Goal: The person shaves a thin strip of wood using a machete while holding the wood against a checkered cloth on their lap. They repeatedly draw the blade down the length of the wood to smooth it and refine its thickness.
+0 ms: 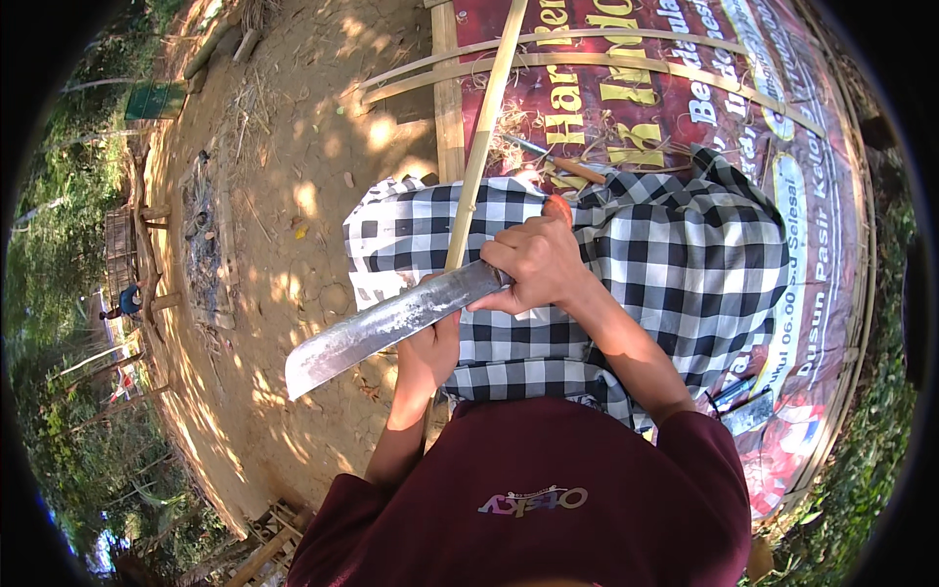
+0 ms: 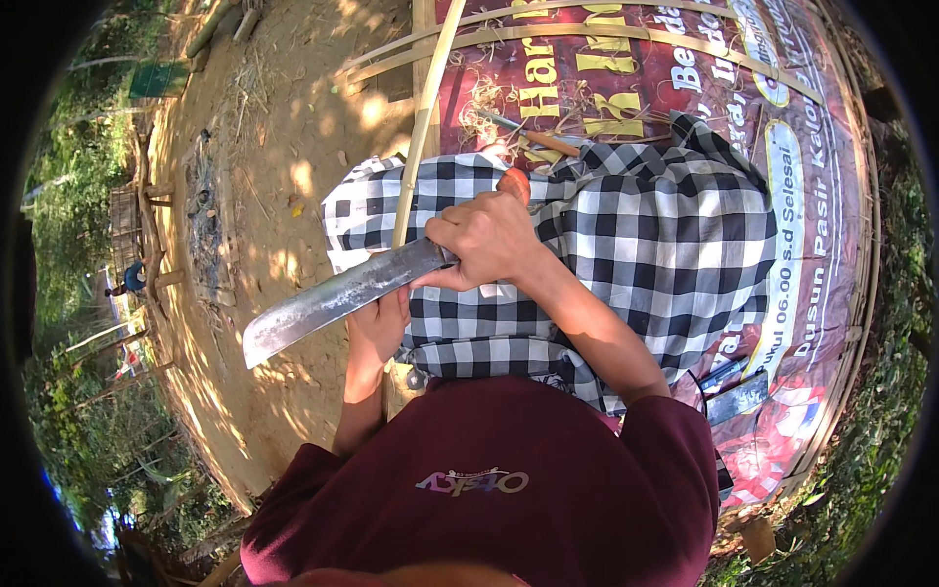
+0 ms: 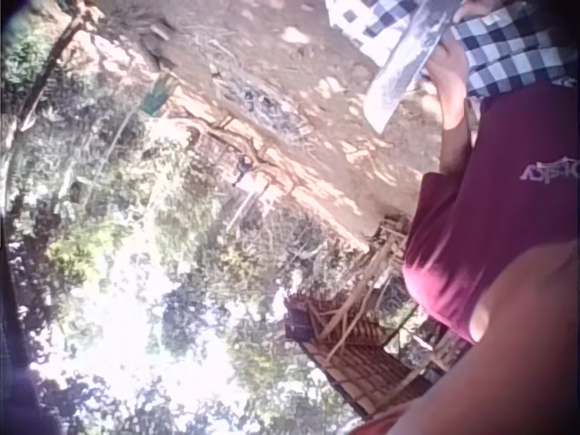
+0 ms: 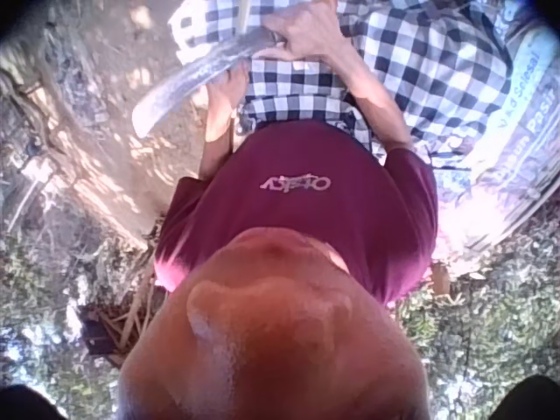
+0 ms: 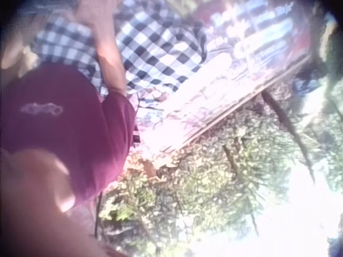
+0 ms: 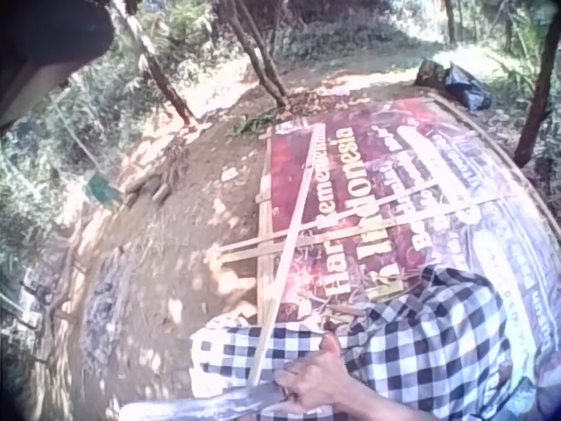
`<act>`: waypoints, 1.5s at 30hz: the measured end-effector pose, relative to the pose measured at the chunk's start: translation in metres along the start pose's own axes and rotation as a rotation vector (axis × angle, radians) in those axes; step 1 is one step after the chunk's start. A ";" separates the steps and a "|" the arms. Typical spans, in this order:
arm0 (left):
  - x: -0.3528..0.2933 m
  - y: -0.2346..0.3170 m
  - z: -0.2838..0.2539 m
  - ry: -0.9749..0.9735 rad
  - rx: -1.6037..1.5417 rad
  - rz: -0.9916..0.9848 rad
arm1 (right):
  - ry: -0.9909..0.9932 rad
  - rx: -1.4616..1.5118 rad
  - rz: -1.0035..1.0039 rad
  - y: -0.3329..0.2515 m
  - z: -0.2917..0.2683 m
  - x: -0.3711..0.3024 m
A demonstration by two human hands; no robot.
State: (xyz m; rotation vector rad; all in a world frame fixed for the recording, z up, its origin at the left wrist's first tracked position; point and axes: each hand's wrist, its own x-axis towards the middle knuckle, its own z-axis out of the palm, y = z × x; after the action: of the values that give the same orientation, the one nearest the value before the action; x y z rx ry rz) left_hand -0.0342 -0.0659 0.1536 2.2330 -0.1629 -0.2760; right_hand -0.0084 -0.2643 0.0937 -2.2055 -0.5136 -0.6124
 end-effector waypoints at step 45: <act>-0.010 0.035 -0.033 -0.289 -0.561 -0.420 | 0.191 -0.151 0.777 0.071 -0.039 0.004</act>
State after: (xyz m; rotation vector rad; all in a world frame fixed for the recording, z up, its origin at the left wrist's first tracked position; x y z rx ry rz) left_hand -0.0361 -0.0607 0.2029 1.6419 0.2135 -0.7728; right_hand 0.0229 -0.3376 0.0783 -2.2197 0.4949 -0.4291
